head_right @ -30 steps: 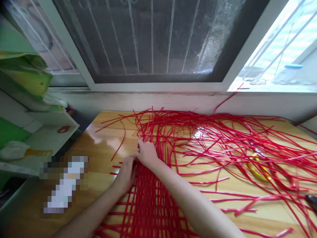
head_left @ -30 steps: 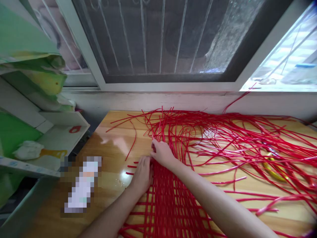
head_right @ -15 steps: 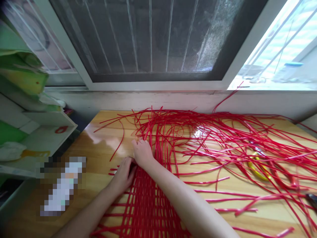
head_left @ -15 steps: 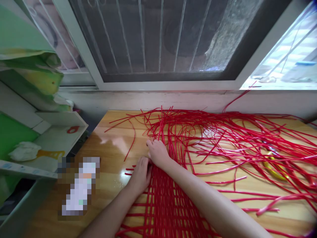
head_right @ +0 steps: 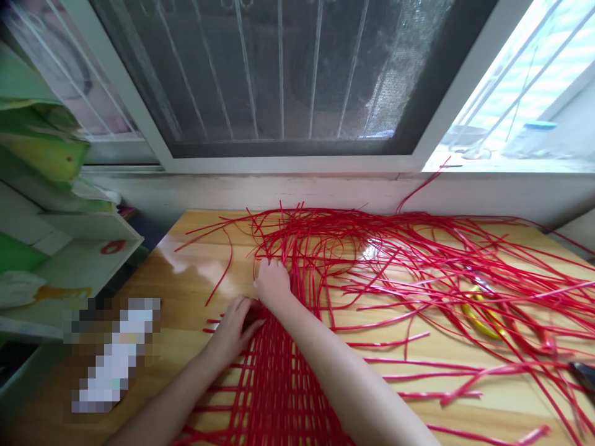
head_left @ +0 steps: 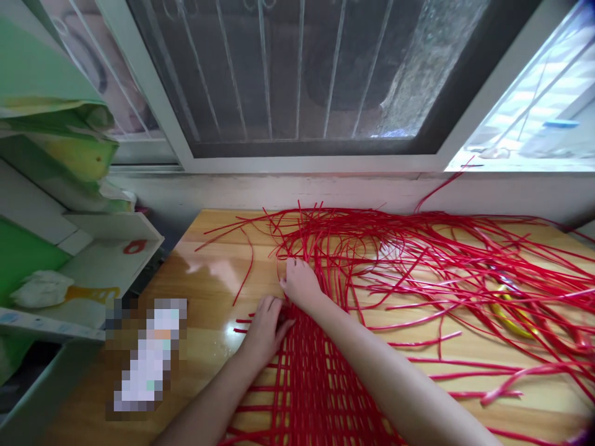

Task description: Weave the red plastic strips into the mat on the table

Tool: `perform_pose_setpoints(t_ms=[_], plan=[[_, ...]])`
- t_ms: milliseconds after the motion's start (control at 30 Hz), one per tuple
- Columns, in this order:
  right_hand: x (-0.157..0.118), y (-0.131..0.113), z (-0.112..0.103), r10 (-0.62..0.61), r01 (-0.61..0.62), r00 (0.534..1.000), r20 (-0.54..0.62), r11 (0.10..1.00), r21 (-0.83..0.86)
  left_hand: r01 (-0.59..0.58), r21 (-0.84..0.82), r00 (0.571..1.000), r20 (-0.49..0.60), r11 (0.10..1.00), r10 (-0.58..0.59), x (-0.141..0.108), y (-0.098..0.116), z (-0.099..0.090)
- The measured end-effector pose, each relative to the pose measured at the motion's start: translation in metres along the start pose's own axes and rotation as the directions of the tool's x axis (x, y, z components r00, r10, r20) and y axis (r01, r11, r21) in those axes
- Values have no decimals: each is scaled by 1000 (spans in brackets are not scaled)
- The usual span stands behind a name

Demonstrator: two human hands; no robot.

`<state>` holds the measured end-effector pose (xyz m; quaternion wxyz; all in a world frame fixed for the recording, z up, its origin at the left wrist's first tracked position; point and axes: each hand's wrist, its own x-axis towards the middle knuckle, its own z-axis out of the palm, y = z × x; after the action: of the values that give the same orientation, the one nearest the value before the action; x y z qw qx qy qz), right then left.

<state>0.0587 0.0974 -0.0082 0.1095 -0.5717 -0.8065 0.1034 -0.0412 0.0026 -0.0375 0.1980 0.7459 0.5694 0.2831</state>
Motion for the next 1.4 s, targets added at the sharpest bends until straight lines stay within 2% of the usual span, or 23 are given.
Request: perform_pose_setpoints(t_ms=[133, 233, 333, 467, 533, 600, 667, 733, 800, 833, 933, 1000, 1033, 1133, 1200, 1300, 1400], plan=[[6, -10, 1, 118, -118, 993, -4, 991, 65, -67, 2, 997, -31, 998, 67, 0, -2, 1], [17, -7, 0, 140, -138, 990, 3, 972, 191, -109, 25, 993, -50, 994, 110, 1, -4, 2], [30, 5, -7, 111, -97, 994, -20, 926, 364, -108, 26, 993, -44, 994, 109, 2, -4, 2], [46, 24, -31, 76, 14, 988, -135, 825, 565, -105, 10, 994, -24, 994, 105, 2, -4, 1], [51, 33, -48, 97, 174, 951, -295, 621, 765, -109, 7, 994, -21, 994, 109, 2, -3, 0], [53, 38, -69, 133, 337, 881, -453, 497, 800, -118, 4, 993, -20, 993, 118, 2, -3, 0], [52, 38, -92, 146, 474, 788, -598, 477, 741, -126, 6, 992, -19, 992, 126, 2, -3, 0], [46, 31, -115, 93, 574, 711, -697, 497, 651, -128, 16, 991, -20, 992, 129, 2, -3, 1], [38, 17, -130, 17, 621, 665, -746, 541, 566, -130, 24, 991, -20, 991, 131, 2, -4, 2], [33, 9, -132, -29, 626, 662, -749, 570, 532, -131, 26, 991, -20, 991, 131, 2, -5, 2], [22, -12, -115, -268, 628, 703, -659, 670, 397, -128, 41, 992, -15, 991, 129, 3, -4, 2], [19, -18, -89, -424, 595, 767, -482, 751, 286, -130, 57, 991, -11, 990, 131, 3, -2, 2], [20, -17, -74, -456, 573, 795, -399, 781, 249, -133, 63, 991, -8, 989, 133, 4, -2, 1], [28, -2, -39, -374, 433, 892, -256, 869, 241, -136, 56, 991, -3, 989, 136, 4, 1, -1], [40, 11, -28, -189, 274, 949, -252, 890, 363, -134, 43, 991, -1, 990, 135, 4, 1, -2], [60, 25, -26, -53, 164, 965, -258, 887, 432, -133, 36, 991, -2, 991, 133, 4, 0, -2], [76, 25, -32, -14, 134, 966, -258, 881, 454, -142, 45, 990, 6, 989, 142, 4, -1, -1]])
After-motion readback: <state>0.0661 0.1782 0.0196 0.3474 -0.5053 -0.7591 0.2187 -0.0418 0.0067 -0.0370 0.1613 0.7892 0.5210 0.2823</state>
